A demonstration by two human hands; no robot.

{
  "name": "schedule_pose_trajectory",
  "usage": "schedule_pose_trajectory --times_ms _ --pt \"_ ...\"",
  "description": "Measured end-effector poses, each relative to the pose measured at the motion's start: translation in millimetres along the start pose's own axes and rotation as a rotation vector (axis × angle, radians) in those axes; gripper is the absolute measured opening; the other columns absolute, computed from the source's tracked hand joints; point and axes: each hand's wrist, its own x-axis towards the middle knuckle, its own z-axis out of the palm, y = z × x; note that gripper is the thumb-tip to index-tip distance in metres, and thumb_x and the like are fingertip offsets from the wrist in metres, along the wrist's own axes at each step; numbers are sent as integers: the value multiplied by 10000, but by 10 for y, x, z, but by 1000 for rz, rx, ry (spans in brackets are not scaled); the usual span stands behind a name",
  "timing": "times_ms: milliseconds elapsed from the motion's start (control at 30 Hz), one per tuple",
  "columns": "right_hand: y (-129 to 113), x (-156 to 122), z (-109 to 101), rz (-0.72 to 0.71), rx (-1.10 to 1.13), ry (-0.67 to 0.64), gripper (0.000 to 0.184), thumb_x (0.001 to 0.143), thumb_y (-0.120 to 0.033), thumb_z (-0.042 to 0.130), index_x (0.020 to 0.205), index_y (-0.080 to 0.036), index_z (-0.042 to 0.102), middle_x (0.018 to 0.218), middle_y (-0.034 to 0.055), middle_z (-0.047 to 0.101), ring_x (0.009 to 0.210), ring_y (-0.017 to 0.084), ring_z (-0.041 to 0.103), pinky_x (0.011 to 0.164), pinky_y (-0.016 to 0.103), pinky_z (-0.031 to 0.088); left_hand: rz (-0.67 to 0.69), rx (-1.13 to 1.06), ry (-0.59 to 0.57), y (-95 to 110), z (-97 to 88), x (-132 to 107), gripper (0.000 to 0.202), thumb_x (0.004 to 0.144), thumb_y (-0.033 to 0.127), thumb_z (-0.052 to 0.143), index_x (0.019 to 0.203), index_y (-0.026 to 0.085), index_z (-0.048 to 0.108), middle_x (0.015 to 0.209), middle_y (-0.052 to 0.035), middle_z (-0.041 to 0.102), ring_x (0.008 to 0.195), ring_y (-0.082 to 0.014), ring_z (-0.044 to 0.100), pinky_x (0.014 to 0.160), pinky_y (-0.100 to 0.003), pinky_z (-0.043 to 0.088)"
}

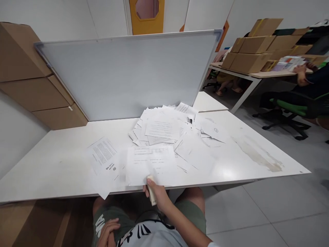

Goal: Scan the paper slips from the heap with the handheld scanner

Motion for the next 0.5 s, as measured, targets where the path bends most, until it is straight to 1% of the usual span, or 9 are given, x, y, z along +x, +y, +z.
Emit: schedule_pose_trajectory --times_ms 67,167,200,233,300,333,400,500 --pt "-84 164 -83 -24 33 68 549 773 -672 542 597 -154 599 471 12 479 467 120 413 491 262 320 34 -54 22 84 37 183 279 867 59 411 813 226 628 832 -12 674 851 -163 644 750 -292 536" --pt "-280 554 -279 -87 194 226 476 755 -617 623 636 -157 600 512 16 511 497 126 452 476 247 360 10 -86 51 165 90 400 278 865 48 417 831 224 630 865 -11 667 882 -160 636 755 -285 533" --pt "-361 707 -359 -81 282 243 429 755 -577 654 669 -161 597 528 12 518 496 124 455 454 238 359 1 -96 54 171 102 449 281 865 44 414 834 223 628 875 -12 665 887 -160 634 754 -284 533" --pt "-440 856 -439 -40 413 241 385 749 -538 684 700 -169 587 563 10 539 496 119 458 429 227 352 3 -109 56 166 109 493 285 864 38 408 841 221 626 886 -14 663 896 -160 633 751 -285 533" --pt "-559 1091 -582 10 486 232 334 783 -507 668 766 -192 560 629 0 566 486 106 460 409 207 367 58 -114 48 125 105 594 296 856 22 405 865 219 626 908 -19 661 929 -167 627 770 -302 527" --pt "-587 1159 -632 58 510 216 314 795 -482 666 777 -191 550 636 1 565 468 100 450 398 203 372 110 -98 47 94 95 662 302 850 14 409 878 218 629 915 -19 662 951 -175 623 795 -319 517" --pt "-579 1185 -675 151 532 170 290 825 -448 641 787 -178 543 635 9 553 440 89 434 388 198 386 220 -25 59 21 64 831 312 835 1 418 896 217 634 912 -19 668 983 -192 613 866 -366 481" --pt "-473 1033 -624 242 581 93 286 861 -434 600 793 -161 546 632 11 536 427 76 429 395 186 401 325 123 100 -83 0 1098 305 828 -1 411 891 203 630 873 -20 673 945 -194 618 955 -424 418"
